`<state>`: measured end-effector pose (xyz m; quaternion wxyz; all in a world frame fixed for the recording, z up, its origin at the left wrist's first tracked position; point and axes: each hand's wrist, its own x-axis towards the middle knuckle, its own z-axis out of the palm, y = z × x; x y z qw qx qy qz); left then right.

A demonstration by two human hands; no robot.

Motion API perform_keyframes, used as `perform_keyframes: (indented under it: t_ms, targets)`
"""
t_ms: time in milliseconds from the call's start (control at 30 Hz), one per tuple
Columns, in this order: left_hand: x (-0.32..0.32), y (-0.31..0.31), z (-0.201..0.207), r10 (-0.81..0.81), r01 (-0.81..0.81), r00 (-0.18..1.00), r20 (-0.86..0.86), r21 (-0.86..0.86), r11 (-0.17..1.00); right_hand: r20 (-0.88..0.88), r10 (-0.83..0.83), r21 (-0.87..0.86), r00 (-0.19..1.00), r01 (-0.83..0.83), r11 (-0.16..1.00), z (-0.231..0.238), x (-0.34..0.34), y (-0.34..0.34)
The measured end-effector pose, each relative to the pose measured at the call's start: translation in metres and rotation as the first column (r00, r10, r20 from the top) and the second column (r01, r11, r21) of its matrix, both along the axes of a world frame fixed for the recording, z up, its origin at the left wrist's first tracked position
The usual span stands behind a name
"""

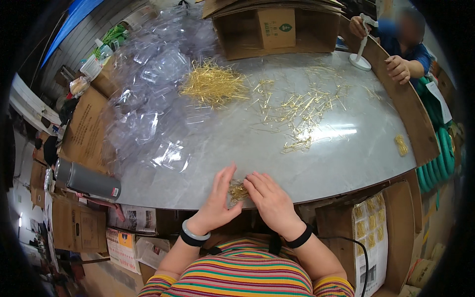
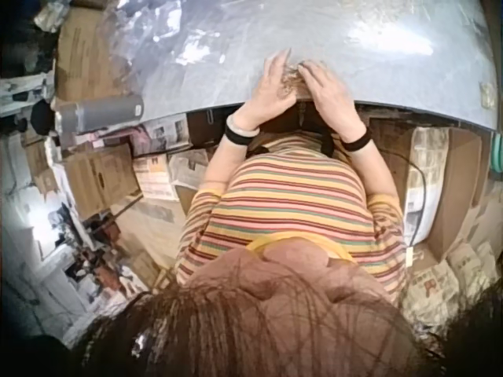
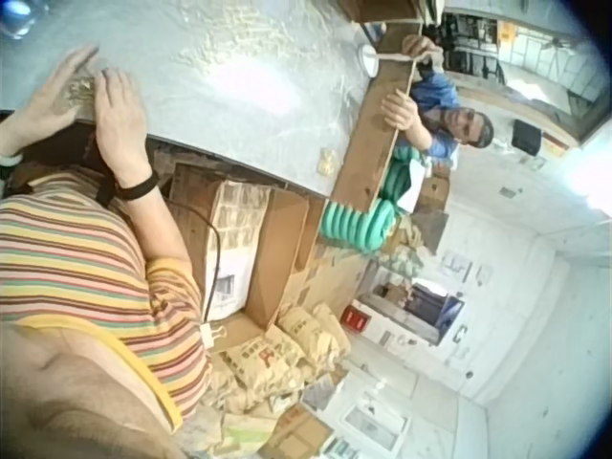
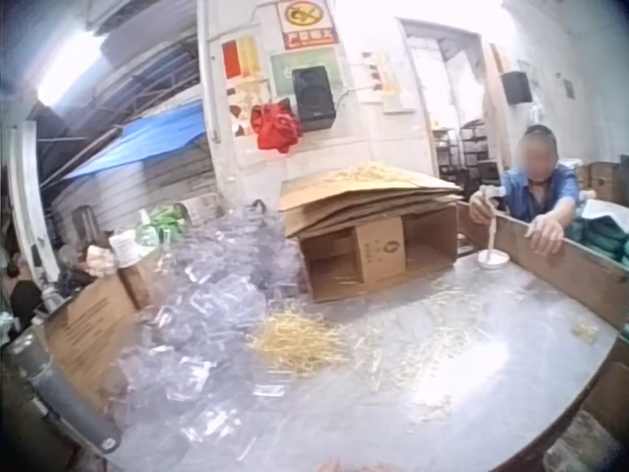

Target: The person is sorting and packing small gold-colored metal components into plastic trays and boxes.

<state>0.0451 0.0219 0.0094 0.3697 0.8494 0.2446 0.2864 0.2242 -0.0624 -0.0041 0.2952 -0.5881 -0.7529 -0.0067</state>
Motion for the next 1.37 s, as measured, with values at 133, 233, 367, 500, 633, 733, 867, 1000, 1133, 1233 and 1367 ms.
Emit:
perform_keyframes:
  t_ms: [133, 233, 367, 500, 633, 733, 867, 1000, 1133, 1233, 1367]
  targets:
    - [-0.022, 0.0, 0.01, 0.153, -0.104, 0.968, -0.2, 0.236, 0.966, -0.049, -0.009, 0.044, 0.999, 0.011, 0.999, 0.001, -0.005, 0.001]
    - [-0.03, -0.004, 0.017, 0.283, -0.222, 0.928, -0.241, 0.253, 0.942, -0.06, 0.011, 0.035, 0.998, -0.009, 0.999, 0.004, -0.002, 0.001]
    - [-0.036, -0.001, 0.01, 0.273, -0.214, 0.941, -0.198, 0.276, 0.937, -0.065, 0.024, 0.05, 0.998, -0.021, 0.999, 0.003, 0.0, 0.0]
    - [-0.031, 0.004, 0.009, 0.26, -0.202, 0.951, -0.169, 0.297, 0.933, -0.11, 0.011, 0.039, 0.994, -0.006, 0.999, 0.004, 0.0, -0.002]
    - [-0.025, 0.009, 0.013, 0.237, -0.168, 0.953, -0.189, 0.32, 0.932, -0.163, 0.024, 0.044, 0.986, -0.017, 0.999, 0.001, 0.001, -0.001]
    - [-0.012, 0.007, 0.017, 0.227, -0.162, 0.958, -0.173, 0.326, 0.932, -0.143, 0.04, 0.041, 0.989, -0.034, 0.999, 0.004, 0.0, 0.0]
    - [-0.006, 0.0, 0.007, 0.304, -0.266, 0.94, -0.153, 0.228, 0.937, -0.117, 0.012, 0.016, 0.993, -0.01, 1.0, 0.006, -0.003, -0.001]
    - [-0.03, 0.004, 0.009, 0.465, -0.451, 0.882, -0.073, 0.148, 0.88, -0.092, -0.012, 0.056, 0.996, 0.017, 0.998, 0.003, -0.004, 0.0]
    - [-0.096, 0.032, 0.015, 0.643, -0.666, 0.731, -0.227, -0.44, 0.602, -0.079, -0.034, 0.08, 0.996, 0.041, 0.996, 0.002, -0.005, 0.0]
    - [-0.13, 0.06, 0.018, 0.65, -0.486, 0.745, -0.149, -0.789, 0.375, -0.091, -0.013, 0.09, 0.996, 0.021, 0.996, -0.001, -0.008, 0.001]
    - [-0.131, 0.091, 0.015, 0.623, -0.469, 0.758, -0.194, -0.826, 0.313, -0.103, -0.007, 0.102, 0.995, 0.017, 0.995, -0.003, -0.003, -0.001]
